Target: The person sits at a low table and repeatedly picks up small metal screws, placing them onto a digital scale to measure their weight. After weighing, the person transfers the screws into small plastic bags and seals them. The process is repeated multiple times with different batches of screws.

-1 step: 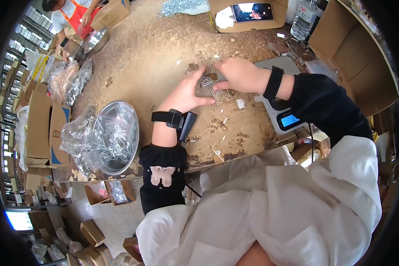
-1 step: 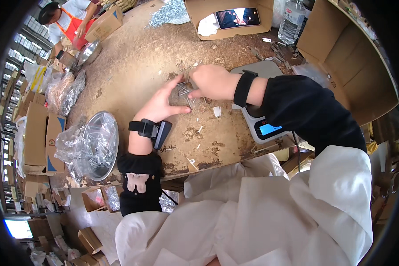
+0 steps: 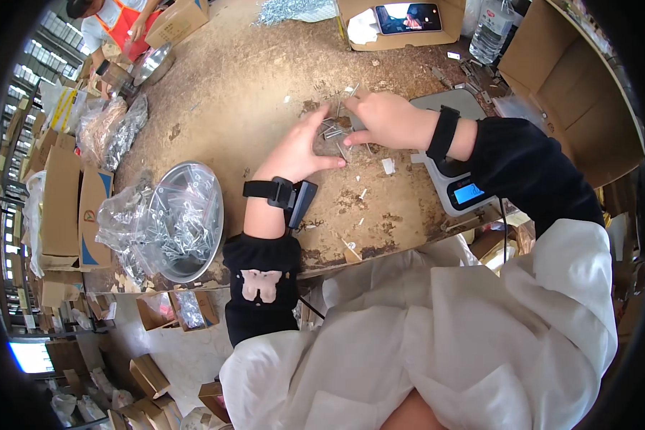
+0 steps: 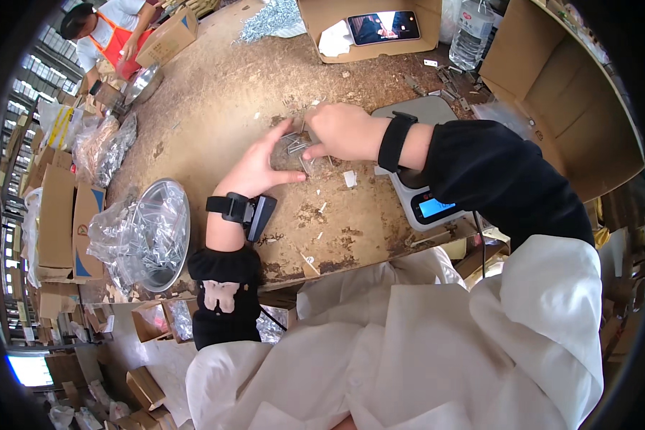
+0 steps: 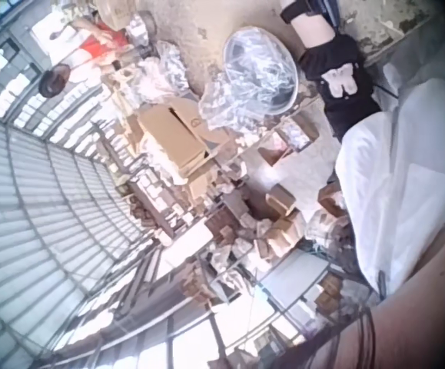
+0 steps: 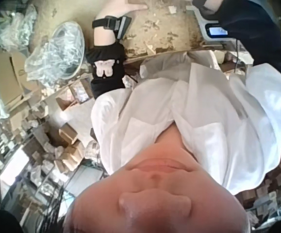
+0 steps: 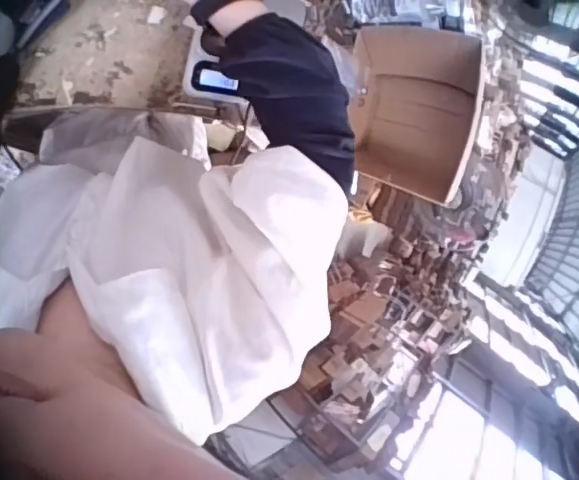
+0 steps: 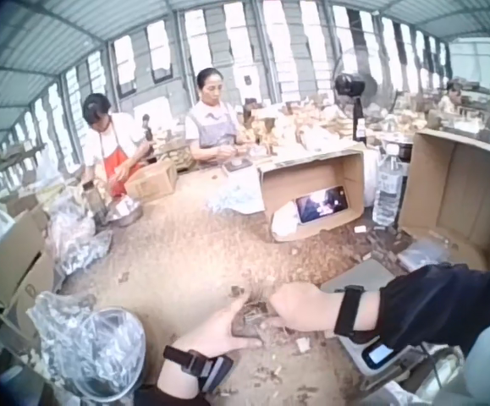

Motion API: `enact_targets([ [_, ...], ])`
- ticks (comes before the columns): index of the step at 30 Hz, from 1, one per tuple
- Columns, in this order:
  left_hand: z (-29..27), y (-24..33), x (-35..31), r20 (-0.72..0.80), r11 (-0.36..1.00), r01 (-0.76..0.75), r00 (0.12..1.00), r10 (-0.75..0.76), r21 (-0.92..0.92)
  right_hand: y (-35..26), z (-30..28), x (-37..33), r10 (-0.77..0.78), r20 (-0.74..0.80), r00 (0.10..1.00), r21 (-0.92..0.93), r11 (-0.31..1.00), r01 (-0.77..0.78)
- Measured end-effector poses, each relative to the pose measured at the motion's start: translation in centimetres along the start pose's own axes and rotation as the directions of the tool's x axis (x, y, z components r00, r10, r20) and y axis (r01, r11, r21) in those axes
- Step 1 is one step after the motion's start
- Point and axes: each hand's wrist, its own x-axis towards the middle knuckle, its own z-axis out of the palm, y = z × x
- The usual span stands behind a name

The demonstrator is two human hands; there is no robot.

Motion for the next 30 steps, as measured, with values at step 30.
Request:
enact_targets([
  [30,1.6,1.4,1.6,-0.219,0.882,-0.116,0.976,0.014,-0.456,0.7,-2.3,-0.2,-0.032,0.372,0.928,0.814,0.491,-0.309],
])
